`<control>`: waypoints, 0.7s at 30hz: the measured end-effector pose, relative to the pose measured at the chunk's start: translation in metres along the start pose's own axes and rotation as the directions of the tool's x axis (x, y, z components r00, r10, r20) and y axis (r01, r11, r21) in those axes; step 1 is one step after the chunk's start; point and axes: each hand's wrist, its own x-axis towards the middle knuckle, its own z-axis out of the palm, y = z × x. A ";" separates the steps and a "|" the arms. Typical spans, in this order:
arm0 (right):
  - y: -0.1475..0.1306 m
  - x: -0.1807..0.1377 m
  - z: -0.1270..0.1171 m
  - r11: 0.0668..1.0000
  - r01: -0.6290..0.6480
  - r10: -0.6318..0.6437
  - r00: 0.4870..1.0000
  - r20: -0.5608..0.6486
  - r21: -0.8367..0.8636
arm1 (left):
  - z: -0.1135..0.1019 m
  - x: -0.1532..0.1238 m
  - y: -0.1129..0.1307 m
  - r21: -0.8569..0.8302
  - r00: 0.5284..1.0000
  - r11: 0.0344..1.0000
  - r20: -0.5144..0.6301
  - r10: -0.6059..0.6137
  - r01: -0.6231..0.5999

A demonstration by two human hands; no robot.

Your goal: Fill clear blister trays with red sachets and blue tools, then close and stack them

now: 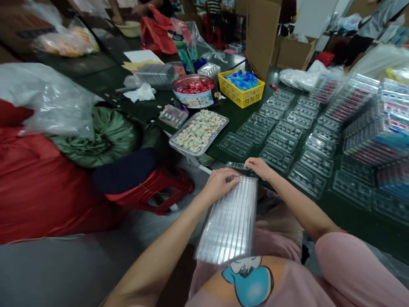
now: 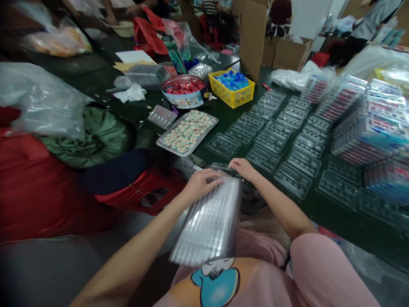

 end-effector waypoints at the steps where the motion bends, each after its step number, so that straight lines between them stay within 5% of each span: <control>1: 0.001 -0.004 -0.002 1.000 -0.006 0.007 1.000 -0.025 0.029 | 0.002 0.001 -0.004 -0.007 1.000 1.000 -0.013 -0.005 0.005; 6: -0.010 -0.036 -0.026 0.978 0.135 -0.079 0.945 -0.317 0.159 | 0.014 0.005 -0.023 0.043 0.999 0.999 -0.044 -0.019 0.021; 11: -0.017 -0.090 -0.082 0.968 0.172 -0.047 0.843 -0.536 0.185 | 0.014 0.036 -0.034 0.012 0.991 1.000 0.132 0.002 -0.003; 13: -0.015 -0.123 -0.105 0.971 0.118 0.028 0.809 -0.588 0.209 | 0.012 0.052 -0.035 0.040 0.999 0.998 0.008 -0.046 0.045; 15: -0.008 -0.161 -0.126 0.974 0.026 0.135 0.733 -0.667 0.226 | 0.010 0.069 -0.037 0.121 0.969 0.987 -0.237 -0.074 0.105; 17: 0.008 -0.201 -0.146 0.969 -0.060 0.229 0.599 -0.768 0.241 | 0.010 0.088 -0.043 0.225 0.923 0.960 -0.380 -0.069 0.165; 19: 0.032 -0.240 -0.168 0.958 -0.070 0.276 0.477 -0.835 0.277 | 0.013 0.106 -0.054 0.303 0.935 0.924 -0.332 -0.126 0.232; 21: 0.061 -0.279 -0.189 0.937 -0.059 0.334 0.451 -0.828 0.346 | 0.019 0.118 -0.068 0.340 0.958 0.903 -0.201 -0.204 0.264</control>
